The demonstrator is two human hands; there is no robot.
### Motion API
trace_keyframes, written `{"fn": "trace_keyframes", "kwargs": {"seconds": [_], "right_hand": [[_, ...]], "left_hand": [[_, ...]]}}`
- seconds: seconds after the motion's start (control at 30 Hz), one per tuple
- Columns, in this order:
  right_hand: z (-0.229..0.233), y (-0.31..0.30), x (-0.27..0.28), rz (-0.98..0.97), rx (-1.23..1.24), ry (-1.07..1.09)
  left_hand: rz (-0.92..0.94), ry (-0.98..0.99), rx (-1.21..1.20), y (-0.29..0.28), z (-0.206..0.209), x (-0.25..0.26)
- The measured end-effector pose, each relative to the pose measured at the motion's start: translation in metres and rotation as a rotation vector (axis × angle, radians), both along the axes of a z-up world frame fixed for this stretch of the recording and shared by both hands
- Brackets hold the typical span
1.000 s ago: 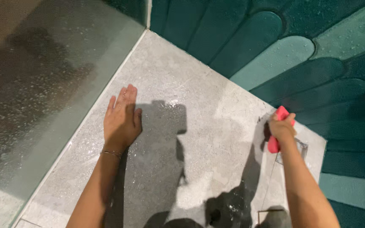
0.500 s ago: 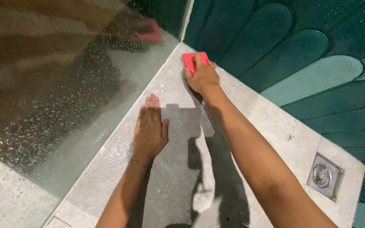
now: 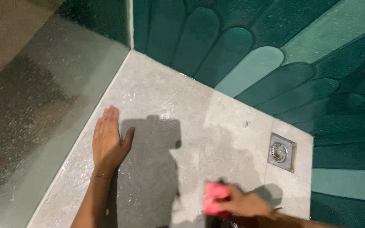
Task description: The person cleans the corner of a tiled bathroom floor and walls using a sponge, a brush, and a cloth. They scrub the tiles near a glass partition, remove and clean a drain cover, and wipe down the wall tiles.
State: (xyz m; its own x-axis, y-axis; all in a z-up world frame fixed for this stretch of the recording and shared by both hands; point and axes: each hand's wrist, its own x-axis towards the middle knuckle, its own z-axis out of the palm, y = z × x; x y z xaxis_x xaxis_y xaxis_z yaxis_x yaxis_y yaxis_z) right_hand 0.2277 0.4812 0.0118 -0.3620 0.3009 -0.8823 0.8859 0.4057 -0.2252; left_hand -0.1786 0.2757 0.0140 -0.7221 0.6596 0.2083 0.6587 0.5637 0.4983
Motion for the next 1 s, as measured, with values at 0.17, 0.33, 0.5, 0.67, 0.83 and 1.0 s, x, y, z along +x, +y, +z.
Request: {"fn": "trace_keyframes", "kwargs": {"seconds": [0.17, 0.33, 0.5, 0.67, 0.83, 1.0], "right_hand": [[0.021, 0.137, 0.033, 1.068, 0.631, 0.369], [0.033, 0.177, -0.061, 0.682, 0.899, 0.511], [0.028, 0.153, -0.150, 0.239, 0.825, 0.402], [0.023, 0.099, -0.166, 0.280, 0.703, 0.471], [0.009, 0.141, -0.101, 0.303, 0.634, 0.371], [0.010, 0.237, 0.015, 0.344, 1.024, 0.393]], "left_hand": [[0.016, 0.018, -0.083, 0.007, 0.006, 0.000], [0.031, 0.110, -0.141, 0.006, 0.000, -0.002], [0.090, 0.113, -0.218, 0.009, -0.006, -0.010], [0.143, 0.115, -0.232, 0.005, -0.003, -0.004], [0.114, 0.147, -0.263, -0.004, -0.005, -0.007], [0.062, 0.182, -0.224, -0.008, -0.007, -0.010]]}}
